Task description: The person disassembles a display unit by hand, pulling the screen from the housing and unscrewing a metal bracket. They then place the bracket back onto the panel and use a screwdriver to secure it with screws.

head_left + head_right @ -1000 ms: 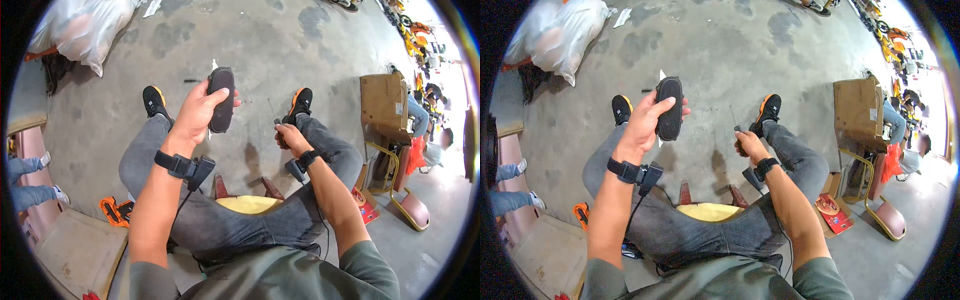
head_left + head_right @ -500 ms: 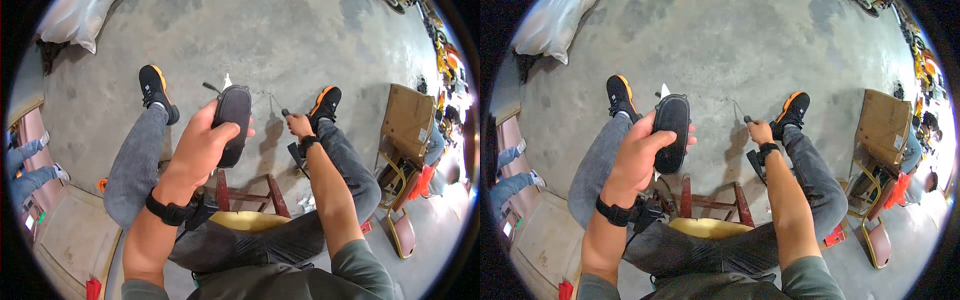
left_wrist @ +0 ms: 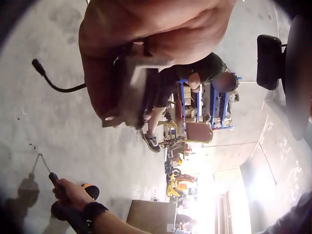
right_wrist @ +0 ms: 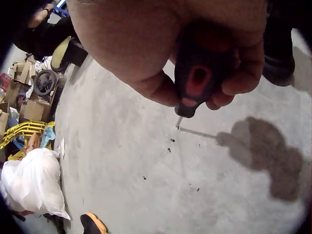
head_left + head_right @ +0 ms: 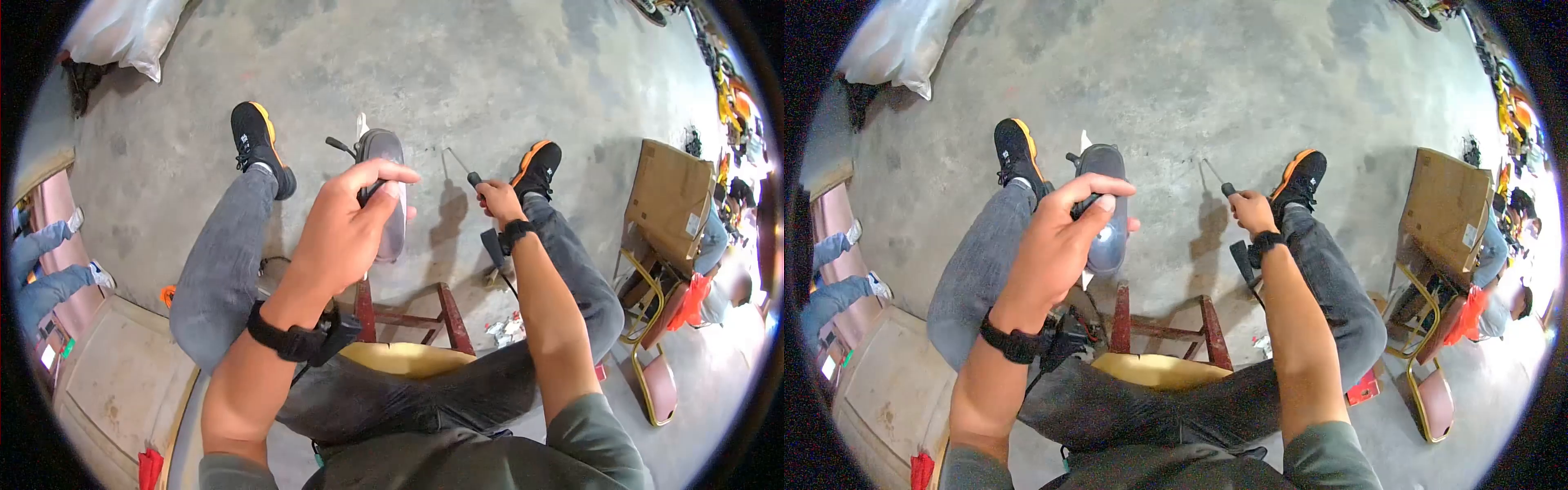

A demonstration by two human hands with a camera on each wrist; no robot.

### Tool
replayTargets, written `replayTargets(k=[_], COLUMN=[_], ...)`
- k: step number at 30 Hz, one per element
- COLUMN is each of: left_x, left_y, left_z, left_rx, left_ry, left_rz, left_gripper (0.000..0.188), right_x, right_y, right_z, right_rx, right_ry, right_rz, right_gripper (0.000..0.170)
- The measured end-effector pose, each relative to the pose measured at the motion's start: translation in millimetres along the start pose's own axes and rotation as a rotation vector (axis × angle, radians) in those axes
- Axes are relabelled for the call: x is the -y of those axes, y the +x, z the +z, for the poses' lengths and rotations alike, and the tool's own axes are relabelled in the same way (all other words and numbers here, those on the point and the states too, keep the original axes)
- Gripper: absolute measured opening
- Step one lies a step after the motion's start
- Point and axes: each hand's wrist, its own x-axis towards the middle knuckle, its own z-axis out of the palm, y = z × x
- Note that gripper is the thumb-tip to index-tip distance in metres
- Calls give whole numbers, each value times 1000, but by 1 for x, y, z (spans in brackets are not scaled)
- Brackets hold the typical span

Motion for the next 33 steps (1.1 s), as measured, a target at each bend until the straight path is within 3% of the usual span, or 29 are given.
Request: replayTargets(k=[6,8,10,12,19,33], left_x=[24,23,33,37,35,33], left_y=[7,6,8,9,9,10], left_z=[8,16,20,24,26,25], left_rx=[50,42,68,128,326,460], left_ry=[-32,67,58,-85,-303,-402], left_rz=[-5,-138,-106,-135,-98,-45], left_gripper=[16,15,16,19,22,15], right_x=[58,66,72,71,62,54], right_y=[-131,-179,-223,-256,-298,-302], right_z=[-36,-44,-46,-47,-46,-52], right_rx=[92,118,108,106,43,85], right_ry=[163,199,213,268,270,248], right_rz=[-149,-211,-270,-284,-351,-344], right_gripper=[29,34,34,34,35,38])
